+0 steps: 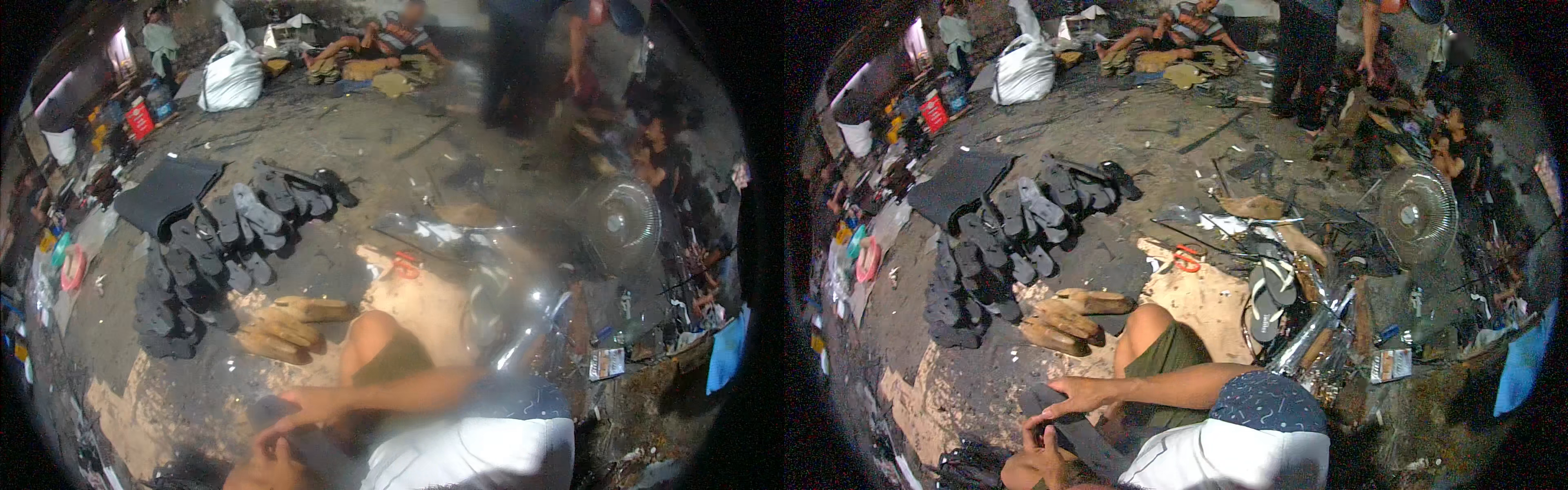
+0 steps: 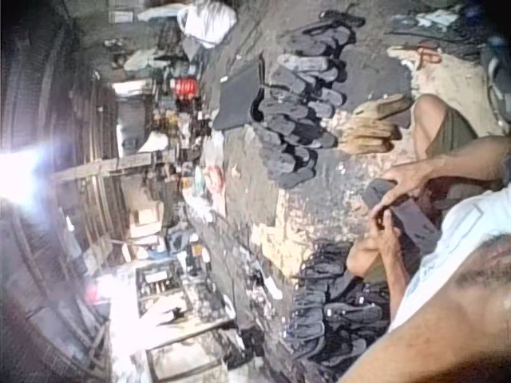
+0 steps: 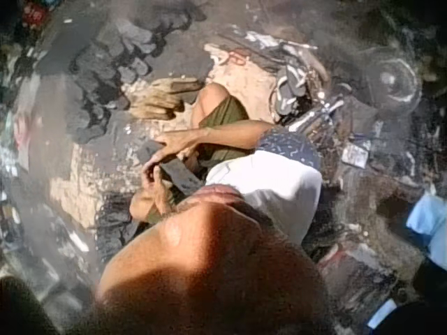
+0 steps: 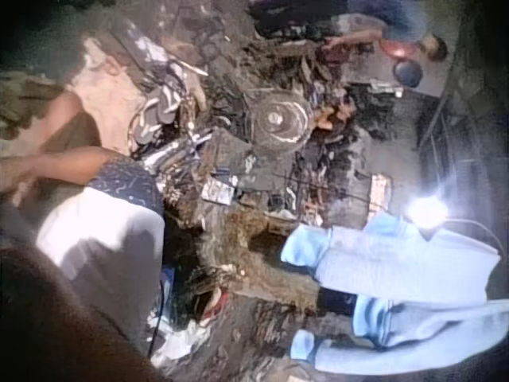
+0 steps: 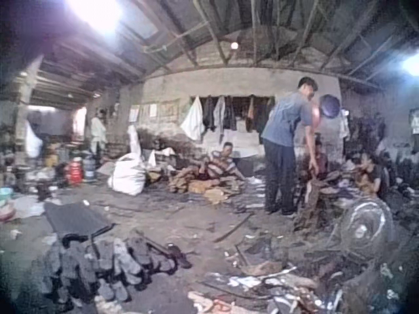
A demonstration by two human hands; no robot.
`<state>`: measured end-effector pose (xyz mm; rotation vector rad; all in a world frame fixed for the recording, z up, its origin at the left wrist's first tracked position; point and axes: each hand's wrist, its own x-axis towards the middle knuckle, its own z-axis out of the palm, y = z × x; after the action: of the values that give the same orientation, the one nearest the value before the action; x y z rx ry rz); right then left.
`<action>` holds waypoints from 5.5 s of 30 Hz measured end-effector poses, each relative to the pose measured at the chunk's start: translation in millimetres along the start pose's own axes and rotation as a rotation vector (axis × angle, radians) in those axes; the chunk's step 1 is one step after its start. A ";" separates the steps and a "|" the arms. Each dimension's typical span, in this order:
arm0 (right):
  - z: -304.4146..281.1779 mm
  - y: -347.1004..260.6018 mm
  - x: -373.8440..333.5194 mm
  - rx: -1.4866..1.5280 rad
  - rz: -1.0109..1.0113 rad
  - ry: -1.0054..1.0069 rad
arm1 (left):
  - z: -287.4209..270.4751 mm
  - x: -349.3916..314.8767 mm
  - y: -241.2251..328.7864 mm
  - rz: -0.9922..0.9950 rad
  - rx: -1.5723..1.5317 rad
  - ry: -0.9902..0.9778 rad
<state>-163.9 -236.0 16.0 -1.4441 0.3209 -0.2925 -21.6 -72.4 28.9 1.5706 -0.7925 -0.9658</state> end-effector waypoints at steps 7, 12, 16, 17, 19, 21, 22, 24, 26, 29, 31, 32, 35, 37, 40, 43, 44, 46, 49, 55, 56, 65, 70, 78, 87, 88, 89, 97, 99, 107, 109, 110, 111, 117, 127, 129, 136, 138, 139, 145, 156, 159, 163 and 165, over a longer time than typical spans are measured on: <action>13.3 5.2 13.7 -0.070 -0.032 0.151 | 11.6 13.3 26.8 0.091 0.102 0.223; 26.8 -18.0 4.3 -0.128 -0.092 0.190 | 2.7 9.0 14.3 0.026 -0.333 0.179; 38.2 0.1 31.1 -0.110 0.081 0.239 | -12.3 -12.1 -8.0 0.012 0.072 0.303; 40.5 12.3 38.2 -0.093 0.062 0.301 | -7.7 -22.7 -3.4 0.079 0.376 0.222; 45.6 17.4 59.3 -0.094 0.024 0.223 | 6.7 -38.6 13.7 0.054 0.854 0.058; 46.0 -3.8 75.2 0.022 0.062 0.039 | -18.8 -41.8 -14.2 0.141 0.750 0.145; 33.9 8.8 89.3 0.118 0.077 0.093 | -31.7 -48.0 -15.5 0.080 0.613 0.219; 1.7 53.6 111.8 -0.034 -0.080 0.343 | -65.0 -61.0 -9.2 -0.150 0.055 0.290; -12.3 121.7 111.7 -0.691 -0.090 0.218 | -81.3 -61.0 -3.6 -0.156 -0.217 0.398; 11.5 188.3 82.2 -0.933 -0.054 -0.018 | -90.3 -48.2 -18.3 -0.079 -0.355 0.567; 15.7 154.7 86.8 -0.482 0.168 -0.013 | -88.5 -40.3 -15.9 0.010 -0.256 0.586; 13.3 138.6 84.3 -0.193 0.215 -0.006 | -85.9 -35.0 -10.1 -0.018 -0.302 0.539; 14.8 101.2 59.0 0.007 0.207 0.150 | -87.3 -19.1 -12.6 -0.170 0.218 0.802; 7.0 88.8 61.1 -0.501 0.051 0.184 | -107.2 -19.8 -24.3 -0.092 -0.002 0.709; -65.9 81.9 73.9 -0.564 0.042 0.253 | -110.4 -22.2 -33.7 0.068 -0.083 0.722; -193.1 88.6 67.4 -1.168 0.105 0.645 | -112.1 -33.9 -26.9 0.129 0.023 0.714; -216.7 104.8 63.2 -1.202 0.308 0.618 | -114.0 -34.0 -30.3 0.110 -0.002 0.726; -287.3 152.1 13.2 -1.078 0.423 0.445 | -100.7 -9.6 -42.2 0.066 -0.054 0.617; -214.2 104.7 25.8 -0.399 0.262 0.598 | -101.9 2.2 -29.5 0.014 0.500 0.698; -47.9 9.6 -17.0 -0.089 0.088 0.439 | -110.1 32.1 -18.7 0.138 0.578 0.782; -23.8 -14.0 -20.3 -0.080 0.099 0.343 | -108.2 39.6 -12.5 0.167 0.542 0.785; 67.1 -33.1 -6.6 -0.382 -0.233 0.404 | -62.8 10.8 -3.0 0.396 0.411 0.487; 73.8 -34.9 -18.6 -0.371 -0.323 0.323 | -117.2 47.3 46.3 0.118 -0.764 0.142; 101.0 -13.0 -24.2 -0.128 -0.290 0.479 | -52.5 50.6 78.0 0.244 -0.823 0.074; 96.2 15.3 12.5 -0.479 -0.414 0.496 | -26.1 40.2 -0.1 0.301 -0.025 0.510; 96.9 20.5 12.3 -0.532 -0.412 0.467 | -16.1 31.8 18.3 0.197 -0.056 0.474; 98.3 23.0 10.3 -0.572 -0.418 0.443 | -15.6 31.8 14.3 0.180 -0.081 0.474; 36.8 21.1 -27.0 0.228 0.223 0.144 | 7.5 -28.5 49.4 0.019 -0.752 0.353; 48.5 23.2 -41.6 0.308 0.244 -0.035 | 14.3 -49.5 45.5 0.001 -0.680 0.343; 71.4 -16.9 -68.4 0.864 0.525 -0.032 | 20.6 -65.2 33.9 0.304 -1.088 0.208; 69.8 -17.7 -71.3 0.843 0.557 -0.051 | 21.4 -61.0 37.2 0.367 -1.131 0.158; 66.0 -28.8 -70.6 0.808 0.593 -0.062 | 23.4 -61.1 40.3 0.372 -1.154 0.169; 63.7 -34.1 -71.8 0.773 0.630 -0.073 | 26.3 -64.7 44.2 0.372 -1.176 0.191; 69.1 -22.3 -78.3 0.616 0.487 -0.093 | 24.2 -72.1 40.7 0.384 -1.209 0.187; 81.0 -31.1 -29.5 1.563 0.391 -0.518 | -3.0 11.4 65.3 0.436 -0.923 0.135; 79.5 -50.5 -19.5 1.630 0.365 -0.443 | 1.3 21.7 66.6 0.416 -0.915 0.063; 55.0 -13.7 -8.5 0.618 0.129 0.127 | -23.7 4.3 14.3 0.086 -0.856 -0.064; 59.5 -9.9 -6.4 0.589 0.077 0.107 | -6.2 -0.6 40.1 -0.070 -0.601 0.155; 62.6 -6.4 -6.0 0.575 0.052 0.100 | -7.1 -3.1 37.3 -0.066 -0.541 0.172; 54.2 -9.3 3.8 0.147 -0.029 0.075 | -20.5 -8.2 5.7 -0.042 -0.404 0.247; 43.4 -39.6 46.1 -0.773 -0.716 0.360 | -9.3 12.5 28.0 0.279 -0.180 0.483; 39.5 -37.5 42.9 -0.830 -0.741 0.294 | -9.0 17.9 27.7 0.256 -0.190 0.488; 31.0 -47.3 44.5 -1.027 -0.783 0.105 | -17.2 25.3 13.5 0.197 -0.281 0.524; 20.9 -63.0 51.9 -0.838 -0.733 0.032 | -23.1 26.5 14.0 0.207 -0.436 0.490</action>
<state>-108.1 -243.5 78.7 -2.3647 -0.1070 -0.8410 10.9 -88.2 40.1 1.2375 -0.3571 -0.5215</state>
